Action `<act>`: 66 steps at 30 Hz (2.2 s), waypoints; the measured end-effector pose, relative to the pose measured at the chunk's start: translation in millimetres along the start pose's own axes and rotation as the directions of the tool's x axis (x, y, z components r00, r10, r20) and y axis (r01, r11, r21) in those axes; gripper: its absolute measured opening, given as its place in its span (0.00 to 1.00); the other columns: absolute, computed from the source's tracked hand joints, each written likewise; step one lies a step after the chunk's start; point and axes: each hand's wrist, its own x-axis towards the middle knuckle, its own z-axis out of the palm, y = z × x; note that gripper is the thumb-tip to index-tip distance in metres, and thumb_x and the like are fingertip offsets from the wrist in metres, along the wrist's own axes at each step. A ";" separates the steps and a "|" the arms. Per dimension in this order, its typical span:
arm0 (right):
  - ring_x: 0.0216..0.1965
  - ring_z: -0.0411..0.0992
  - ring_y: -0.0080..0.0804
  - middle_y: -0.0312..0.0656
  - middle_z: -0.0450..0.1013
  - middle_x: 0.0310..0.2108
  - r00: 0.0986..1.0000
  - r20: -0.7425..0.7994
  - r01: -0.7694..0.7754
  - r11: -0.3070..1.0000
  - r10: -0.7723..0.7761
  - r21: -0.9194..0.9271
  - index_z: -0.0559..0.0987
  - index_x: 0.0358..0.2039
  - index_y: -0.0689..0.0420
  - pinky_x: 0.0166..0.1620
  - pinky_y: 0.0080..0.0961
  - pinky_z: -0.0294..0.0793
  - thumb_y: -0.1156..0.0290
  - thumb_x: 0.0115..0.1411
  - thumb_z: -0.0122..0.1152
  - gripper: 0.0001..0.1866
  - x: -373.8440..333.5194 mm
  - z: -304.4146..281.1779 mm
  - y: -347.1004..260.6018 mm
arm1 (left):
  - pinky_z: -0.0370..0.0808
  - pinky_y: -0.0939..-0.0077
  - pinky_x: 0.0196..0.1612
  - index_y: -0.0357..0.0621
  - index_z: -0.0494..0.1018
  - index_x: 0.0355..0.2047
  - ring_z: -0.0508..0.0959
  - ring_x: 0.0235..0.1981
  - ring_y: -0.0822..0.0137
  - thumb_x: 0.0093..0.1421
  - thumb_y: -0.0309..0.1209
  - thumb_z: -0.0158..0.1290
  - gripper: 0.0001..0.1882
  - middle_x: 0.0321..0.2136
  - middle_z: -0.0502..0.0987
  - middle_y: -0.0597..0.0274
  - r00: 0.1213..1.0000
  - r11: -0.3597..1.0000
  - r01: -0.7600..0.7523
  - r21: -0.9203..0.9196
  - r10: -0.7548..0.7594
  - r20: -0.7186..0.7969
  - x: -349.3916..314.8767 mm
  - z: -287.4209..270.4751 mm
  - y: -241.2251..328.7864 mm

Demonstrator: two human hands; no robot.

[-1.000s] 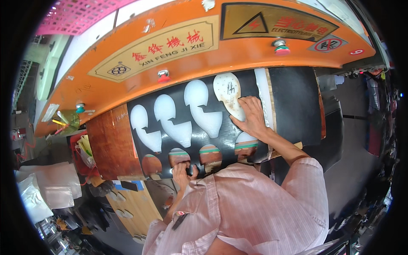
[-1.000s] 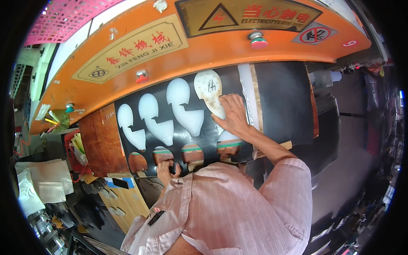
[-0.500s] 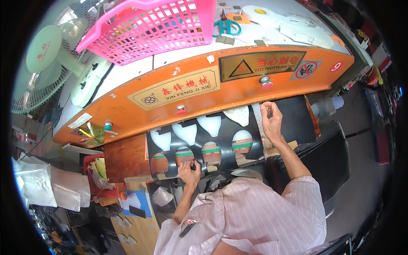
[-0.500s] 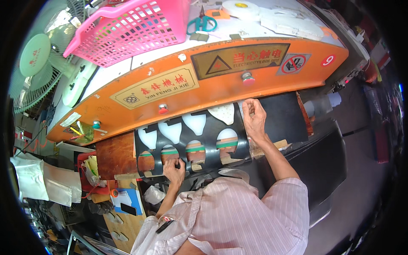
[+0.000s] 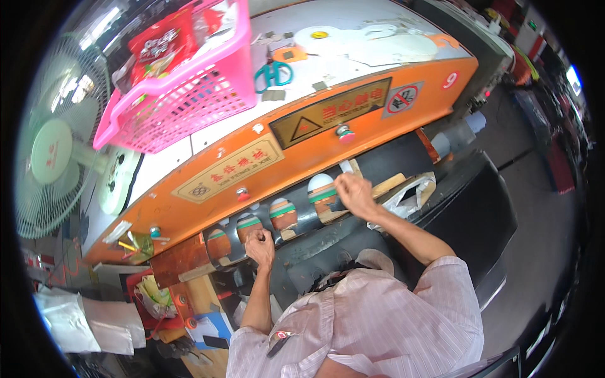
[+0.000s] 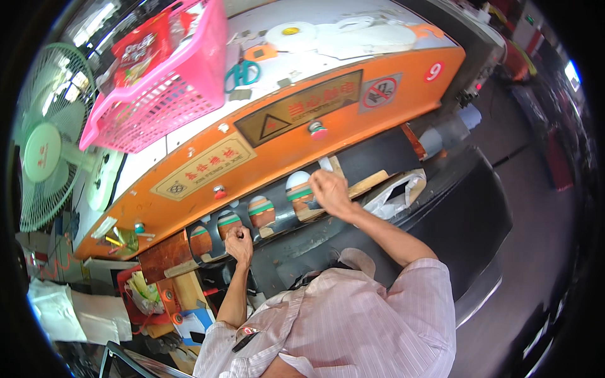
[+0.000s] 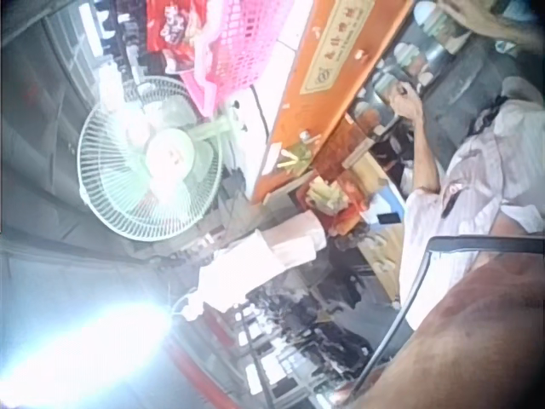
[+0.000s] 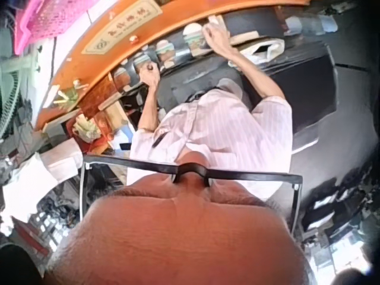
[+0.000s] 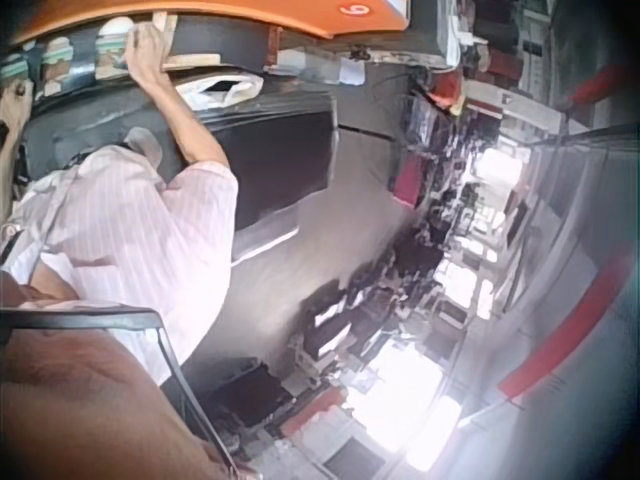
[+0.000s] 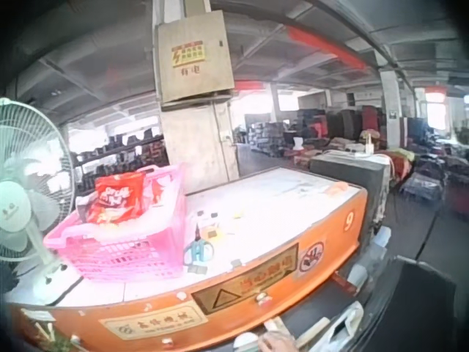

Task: The person places white shoe-shaped templates on a black sheet, aligns them, and presses down to adhere the sheet. They then peel the sheet off the templates and stack the finished pieces on a nearby table.

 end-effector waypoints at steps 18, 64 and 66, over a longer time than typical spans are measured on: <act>0.45 0.76 0.47 0.49 0.79 0.35 0.991 0.087 0.126 0.939 -0.103 -0.320 0.81 0.34 0.61 0.51 0.44 0.70 0.63 0.60 0.67 0.12 -88.7 95.3 -13.6 | 0.75 0.52 0.37 0.36 0.78 0.27 0.81 0.29 0.45 0.61 0.42 0.56 0.19 0.23 0.80 0.49 0.997 0.994 -0.075 -0.077 0.077 0.021 -9.6 6.3 -28.7; 0.48 0.72 0.52 0.51 0.75 0.43 0.977 -0.026 -0.196 0.846 0.211 -0.496 0.81 0.43 0.68 0.54 0.45 0.70 0.67 0.51 0.77 0.23 -249.4 -125.6 58.1 | 0.51 0.46 0.76 0.31 0.57 0.71 0.51 0.76 0.39 0.63 0.41 0.59 0.42 0.74 0.53 0.38 0.545 0.784 -0.542 -0.302 0.602 0.584 -250.6 -15.3 104.5; 0.42 0.73 0.47 0.48 0.76 0.38 0.961 -0.072 -0.272 0.858 0.267 -0.437 0.80 0.41 0.68 0.48 0.41 0.72 0.68 0.54 0.75 0.19 -276.4 -118.5 35.2 | 0.52 0.44 0.75 0.31 0.57 0.71 0.51 0.76 0.39 0.62 0.42 0.61 0.44 0.74 0.53 0.39 0.506 0.786 -0.518 -0.336 0.599 0.620 -260.8 -23.5 104.8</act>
